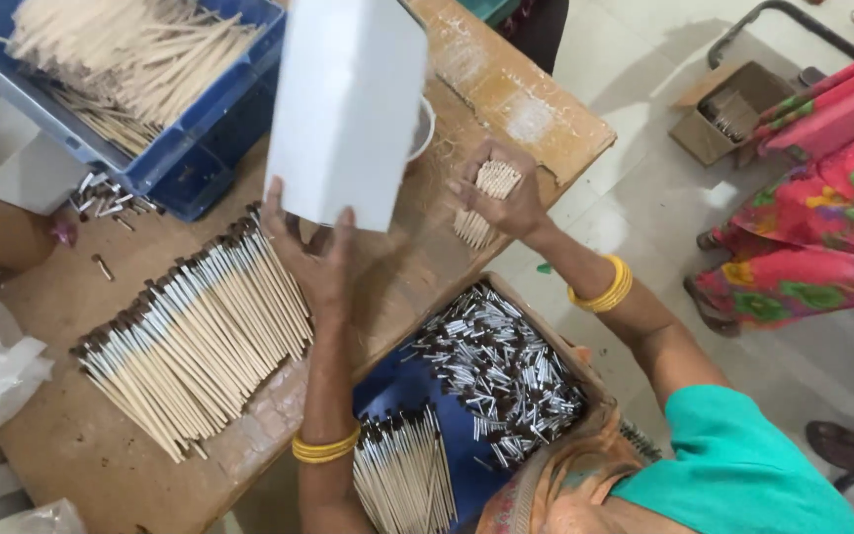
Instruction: The person sits at a floor-level tray and sorts wooden tipped sticks, picking them one at a time with the right hand while holding a growing bundle in the left hand. She squares the bundle, dips its ends into a bowl of liquid, and sets the finished bundle on the work table.
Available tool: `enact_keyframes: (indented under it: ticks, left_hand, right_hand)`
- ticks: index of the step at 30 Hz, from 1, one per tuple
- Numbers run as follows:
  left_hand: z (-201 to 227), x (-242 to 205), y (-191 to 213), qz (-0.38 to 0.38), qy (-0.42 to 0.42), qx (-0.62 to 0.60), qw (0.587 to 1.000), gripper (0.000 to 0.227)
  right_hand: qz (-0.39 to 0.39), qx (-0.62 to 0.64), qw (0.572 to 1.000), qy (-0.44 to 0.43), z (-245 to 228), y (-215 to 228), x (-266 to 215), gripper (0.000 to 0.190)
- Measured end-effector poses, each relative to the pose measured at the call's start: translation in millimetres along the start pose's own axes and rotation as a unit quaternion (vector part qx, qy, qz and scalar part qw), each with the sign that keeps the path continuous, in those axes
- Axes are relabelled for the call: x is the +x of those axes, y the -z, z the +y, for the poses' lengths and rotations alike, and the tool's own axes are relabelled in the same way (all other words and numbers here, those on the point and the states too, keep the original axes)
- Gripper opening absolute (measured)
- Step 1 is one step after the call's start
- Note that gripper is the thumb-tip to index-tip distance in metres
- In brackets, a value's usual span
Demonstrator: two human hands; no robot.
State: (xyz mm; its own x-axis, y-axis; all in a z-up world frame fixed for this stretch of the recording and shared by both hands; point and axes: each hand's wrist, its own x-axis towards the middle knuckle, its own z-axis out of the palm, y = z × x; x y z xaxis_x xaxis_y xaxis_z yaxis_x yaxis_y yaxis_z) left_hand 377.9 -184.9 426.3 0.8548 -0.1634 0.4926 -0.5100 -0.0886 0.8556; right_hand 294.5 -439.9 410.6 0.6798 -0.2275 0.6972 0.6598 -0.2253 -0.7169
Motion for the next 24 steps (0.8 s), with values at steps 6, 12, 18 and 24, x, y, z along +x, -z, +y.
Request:
enact_keyframes:
  ticks: [6,12,18,24]
  left_hand:
    - [-28.3,6.0,11.4,0.085,0.049,-0.281,0.955,0.071]
    - [-47.1,6.9,26.8,0.119,0.058,-0.416,0.899,0.055]
    - [-4.0,20.4,34.2,0.159,0.098,-0.470,0.862,0.068]
    - [-30.5,14.8,41.8,0.185,0.081,-0.487,0.850,0.058]
  right_hand:
    - [0.028,0.156,0.987,0.016,-2.0,19.5,45.9,0.012]
    - [0.078,0.219,0.972,0.038,22.0,-1.6,126.4,0.015]
    - [-0.091,0.074,0.986,0.122,63.2,-25.2,162.3,0.018]
    - [-0.126,0.077,0.984,0.099,89.4,-36.6,163.1,0.026]
